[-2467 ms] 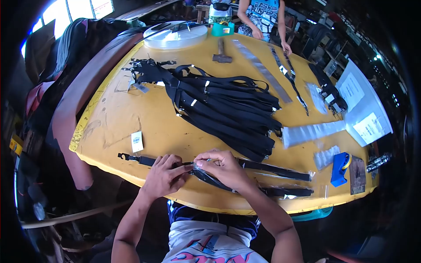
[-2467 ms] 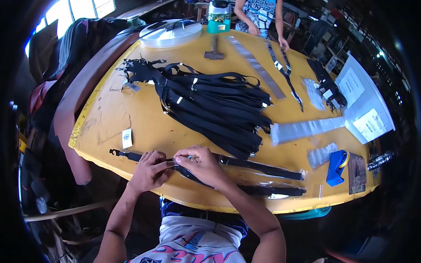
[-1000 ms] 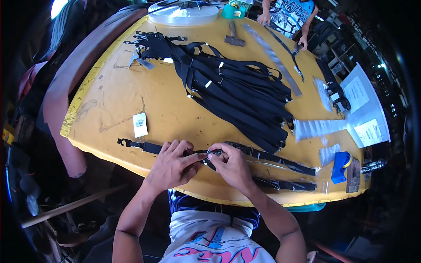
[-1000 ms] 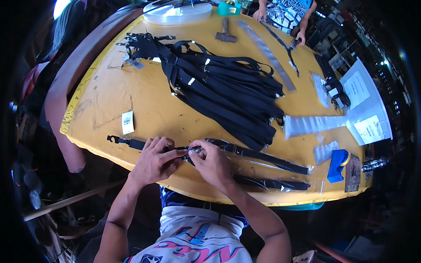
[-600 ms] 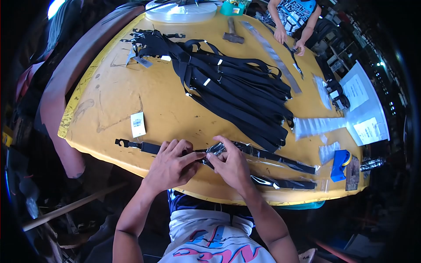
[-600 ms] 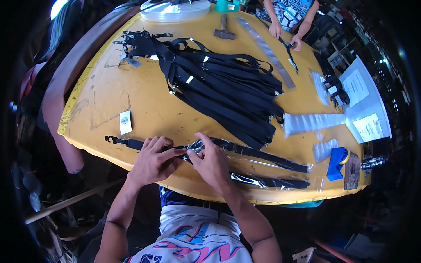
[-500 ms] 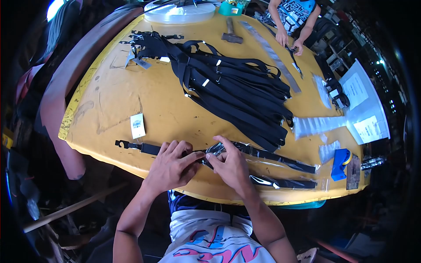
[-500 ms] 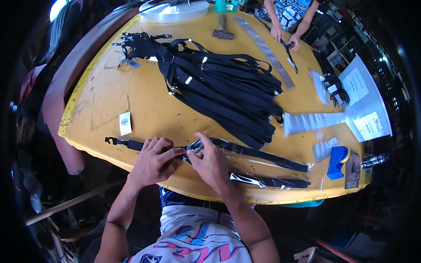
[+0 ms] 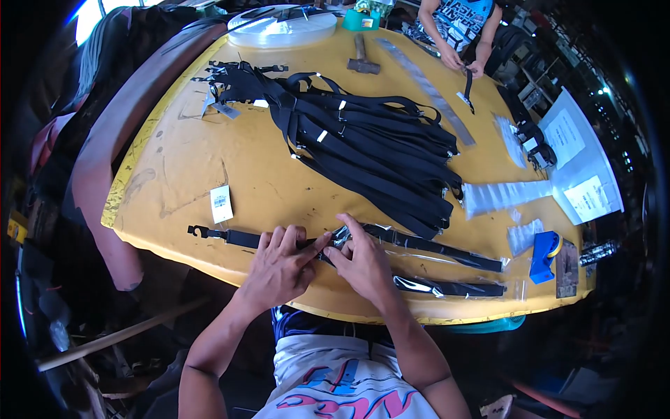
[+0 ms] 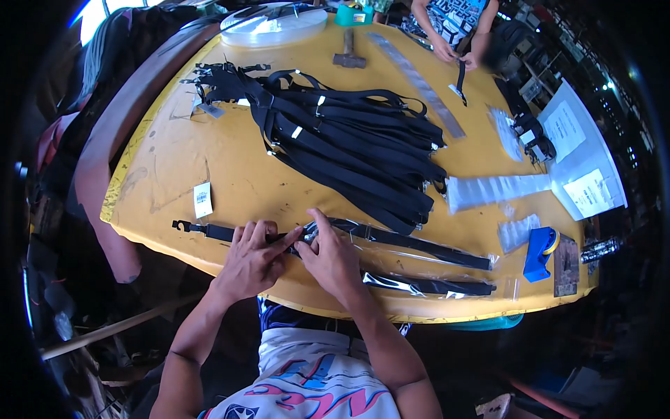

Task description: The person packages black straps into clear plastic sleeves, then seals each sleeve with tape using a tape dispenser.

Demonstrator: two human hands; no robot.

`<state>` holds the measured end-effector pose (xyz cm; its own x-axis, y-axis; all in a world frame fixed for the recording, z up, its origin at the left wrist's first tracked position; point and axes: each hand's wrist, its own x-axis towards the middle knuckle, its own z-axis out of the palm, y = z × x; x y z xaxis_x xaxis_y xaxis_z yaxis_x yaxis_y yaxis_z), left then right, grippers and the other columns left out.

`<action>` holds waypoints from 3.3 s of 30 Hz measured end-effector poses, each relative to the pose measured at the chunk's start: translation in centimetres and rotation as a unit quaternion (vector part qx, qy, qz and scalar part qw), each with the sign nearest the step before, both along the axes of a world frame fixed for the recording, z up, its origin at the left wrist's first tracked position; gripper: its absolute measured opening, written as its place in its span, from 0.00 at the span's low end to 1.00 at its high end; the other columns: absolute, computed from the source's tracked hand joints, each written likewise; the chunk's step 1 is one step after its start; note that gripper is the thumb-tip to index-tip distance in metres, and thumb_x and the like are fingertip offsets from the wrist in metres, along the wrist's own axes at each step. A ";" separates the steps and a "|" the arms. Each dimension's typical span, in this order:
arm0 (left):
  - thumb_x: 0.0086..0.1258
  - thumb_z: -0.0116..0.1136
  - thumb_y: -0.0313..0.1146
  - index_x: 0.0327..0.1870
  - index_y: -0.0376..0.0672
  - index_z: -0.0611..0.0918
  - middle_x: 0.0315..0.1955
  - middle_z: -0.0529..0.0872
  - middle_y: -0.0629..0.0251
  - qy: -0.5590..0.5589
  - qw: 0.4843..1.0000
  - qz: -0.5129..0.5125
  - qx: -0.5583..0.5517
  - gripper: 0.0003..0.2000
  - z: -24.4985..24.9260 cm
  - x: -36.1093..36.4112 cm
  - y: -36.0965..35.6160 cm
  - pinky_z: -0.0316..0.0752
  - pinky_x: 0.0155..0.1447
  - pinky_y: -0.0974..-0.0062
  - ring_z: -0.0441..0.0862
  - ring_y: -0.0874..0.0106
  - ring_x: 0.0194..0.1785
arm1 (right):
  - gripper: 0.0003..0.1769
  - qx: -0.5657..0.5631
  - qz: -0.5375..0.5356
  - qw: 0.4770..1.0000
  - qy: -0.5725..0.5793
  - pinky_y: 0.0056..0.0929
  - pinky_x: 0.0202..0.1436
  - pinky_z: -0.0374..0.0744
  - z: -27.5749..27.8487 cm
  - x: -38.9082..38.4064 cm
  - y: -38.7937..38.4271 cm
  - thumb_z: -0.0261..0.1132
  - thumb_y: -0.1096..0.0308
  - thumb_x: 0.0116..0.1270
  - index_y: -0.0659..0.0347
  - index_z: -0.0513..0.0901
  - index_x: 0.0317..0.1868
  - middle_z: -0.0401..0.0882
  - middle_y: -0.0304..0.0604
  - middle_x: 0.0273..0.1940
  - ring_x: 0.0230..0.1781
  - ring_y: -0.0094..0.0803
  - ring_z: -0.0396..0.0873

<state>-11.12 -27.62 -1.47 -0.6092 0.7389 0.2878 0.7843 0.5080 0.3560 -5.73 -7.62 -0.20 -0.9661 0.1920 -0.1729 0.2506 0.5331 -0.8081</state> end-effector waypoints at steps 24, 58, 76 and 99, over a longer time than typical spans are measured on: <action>0.74 0.68 0.41 0.72 0.52 0.85 0.47 0.76 0.60 -0.037 0.999 0.013 0.024 0.25 -0.2 0.1 0.8 0.68 0.59 0.60 0.76 0.59 0.54 | 0.25 -0.007 0.062 0.974 0.219 0.34 0.40 0.81 1.2 2.8 2.7 0.72 0.73 0.72 0.65 0.80 0.67 0.83 0.45 0.32 0.30 0.30 0.82; 0.58 0.66 0.23 0.67 0.38 0.79 0.64 0.84 0.50 0.040 0.986 0.111 0.119 0.30 -1.1 1.5 -0.9 0.69 0.75 0.53 0.79 0.49 0.69 | 0.30 0.216 0.237 0.909 0.266 0.49 0.70 0.78 -2.8 -1.3 -1.8 0.71 0.66 0.67 0.68 0.80 0.68 0.84 0.57 0.63 0.64 0.47 0.84; 0.61 0.72 0.21 0.58 0.45 0.91 0.55 0.88 0.62 0.017 0.997 -0.046 0.060 0.22 0.7 -1.0 0.6 0.77 0.66 0.57 0.83 0.58 0.59 | 0.30 0.378 -0.085 0.908 0.159 0.55 0.83 0.65 0.4 18.1 18.5 0.70 0.71 0.63 0.60 0.83 0.68 0.74 0.49 0.75 0.80 0.48 0.68; 0.77 0.65 0.35 0.64 0.47 0.88 0.53 0.85 0.61 0.068 0.997 -0.025 0.007 0.17 1.0 -1.7 0.6 0.77 0.63 0.57 0.82 0.56 0.57 | 0.24 0.525 0.066 0.814 0.238 0.44 0.76 0.73 -2.5 16.5 27.8 0.75 0.72 0.59 0.53 0.89 0.58 0.86 0.37 0.60 0.65 0.35 0.82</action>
<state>-12.79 -27.03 -0.45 -0.5261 0.7631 0.3753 0.8502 0.4622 0.2520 10.77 20.13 -2.74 -0.8998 -0.1186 0.4200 -0.0733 0.9898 0.1225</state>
